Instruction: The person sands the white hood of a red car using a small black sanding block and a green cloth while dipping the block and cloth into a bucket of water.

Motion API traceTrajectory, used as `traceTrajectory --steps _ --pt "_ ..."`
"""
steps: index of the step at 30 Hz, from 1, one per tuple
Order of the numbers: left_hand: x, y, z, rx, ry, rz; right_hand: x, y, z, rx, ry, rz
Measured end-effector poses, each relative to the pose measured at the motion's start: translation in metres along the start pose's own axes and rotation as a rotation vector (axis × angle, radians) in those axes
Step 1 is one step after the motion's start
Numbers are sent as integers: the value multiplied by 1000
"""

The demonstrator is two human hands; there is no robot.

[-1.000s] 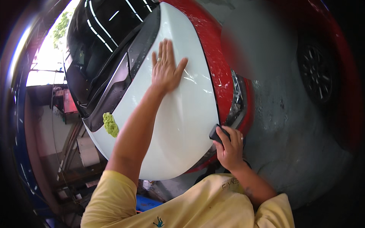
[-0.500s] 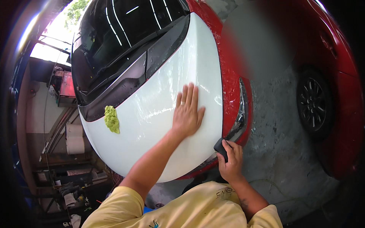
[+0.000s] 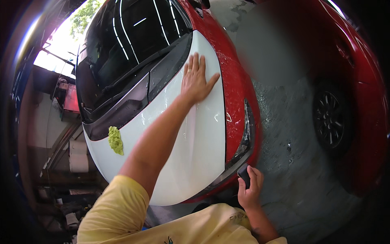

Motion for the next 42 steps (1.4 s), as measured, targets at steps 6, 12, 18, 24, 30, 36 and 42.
traceTrajectory --steps 6,12,18,24,30,36,42 --pt "16 2 18 22 97 -20 -2 10 -10 -47 24 56" --pt "-162 5 11 -101 14 -109 45 -17 -6 -25 -22 -21" --pt "-275 -96 -50 150 -53 -317 71 -49 24 24 -28 -133" --pt "-432 -241 -82 108 27 -353 112 -133 112 -16 -50 -319" --pt "-429 -292 -132 173 426 -210 215 -174 195 -493 206 -467" --pt "-350 -327 -134 91 526 -34 176 -215 267 -653 322 -133" --pt "-433 -340 -126 -169 432 301 -37 -295 359 -594 238 -499"
Point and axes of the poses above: each hand's wrist, its own x-axis towards the middle knuckle, its own z-axis out of the palm, y = z × x, the point moved 1 cm from there along x, towards the middle knuckle, and after that the axes turned 7 degrees about -x, right-handed, at the moved point
